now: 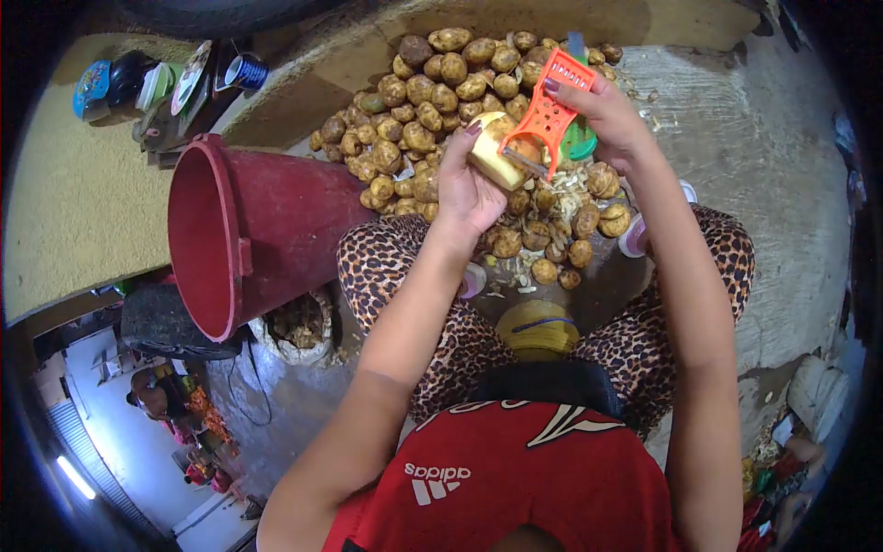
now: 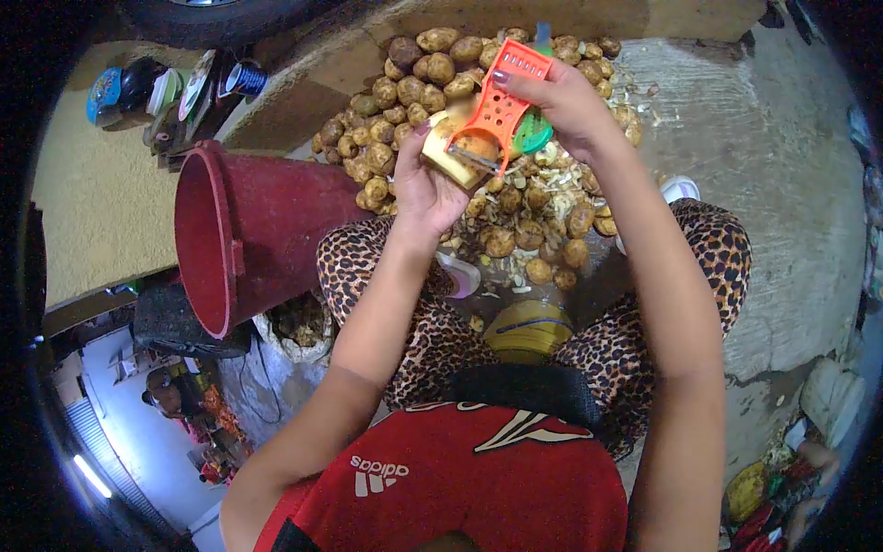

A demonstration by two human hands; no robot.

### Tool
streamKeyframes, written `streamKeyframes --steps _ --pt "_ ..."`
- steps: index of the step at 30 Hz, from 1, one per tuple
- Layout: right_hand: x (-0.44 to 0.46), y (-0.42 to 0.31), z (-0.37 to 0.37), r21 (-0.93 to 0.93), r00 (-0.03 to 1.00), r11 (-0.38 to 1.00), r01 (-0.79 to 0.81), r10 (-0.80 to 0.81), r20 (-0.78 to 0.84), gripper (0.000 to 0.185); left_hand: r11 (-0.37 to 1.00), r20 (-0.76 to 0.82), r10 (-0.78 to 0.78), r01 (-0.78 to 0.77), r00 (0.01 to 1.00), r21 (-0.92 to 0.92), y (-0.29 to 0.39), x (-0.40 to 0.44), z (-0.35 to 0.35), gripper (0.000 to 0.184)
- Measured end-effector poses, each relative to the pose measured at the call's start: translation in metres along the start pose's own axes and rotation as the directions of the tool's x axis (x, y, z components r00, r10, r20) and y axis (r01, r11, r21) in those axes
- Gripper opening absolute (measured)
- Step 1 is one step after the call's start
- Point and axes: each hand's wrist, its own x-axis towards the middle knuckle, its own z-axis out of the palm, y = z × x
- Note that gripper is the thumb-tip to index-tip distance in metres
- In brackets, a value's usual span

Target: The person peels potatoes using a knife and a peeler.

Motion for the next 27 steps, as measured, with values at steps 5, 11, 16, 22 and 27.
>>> streamKeyframes --steps 5,11,16,22,27 --pt "-0.003 -0.007 -0.008 -0.021 0.999 0.999 0.036 -0.036 0.014 0.024 0.96 0.177 -0.245 0.213 0.953 0.181 0.01 -0.012 0.007 0.055" --pt "0.003 -0.017 -0.025 0.115 0.996 0.991 0.065 -0.058 -0.063 0.019 0.968 0.181 -0.113 0.067 0.977 0.244 0.01 -0.015 0.009 0.06" --pt "-0.002 -0.02 -0.019 0.088 0.983 0.991 0.098 -0.083 -0.163 0.02 0.942 0.234 -0.059 -0.024 0.97 0.334 0.012 -0.012 0.005 0.065" --pt "-0.017 -0.01 0.017 -0.112 0.99 0.984 0.137 -0.14 -0.023 0.024 0.918 0.222 -0.004 -0.084 0.975 0.387 0.007 -0.012 0.001 0.072" --pt "-0.018 -0.009 0.015 -0.158 0.987 0.974 0.16 -0.162 0.001 0.023 0.892 0.267 -0.032 -0.093 0.963 0.442 0.004 -0.013 0.0 0.08"
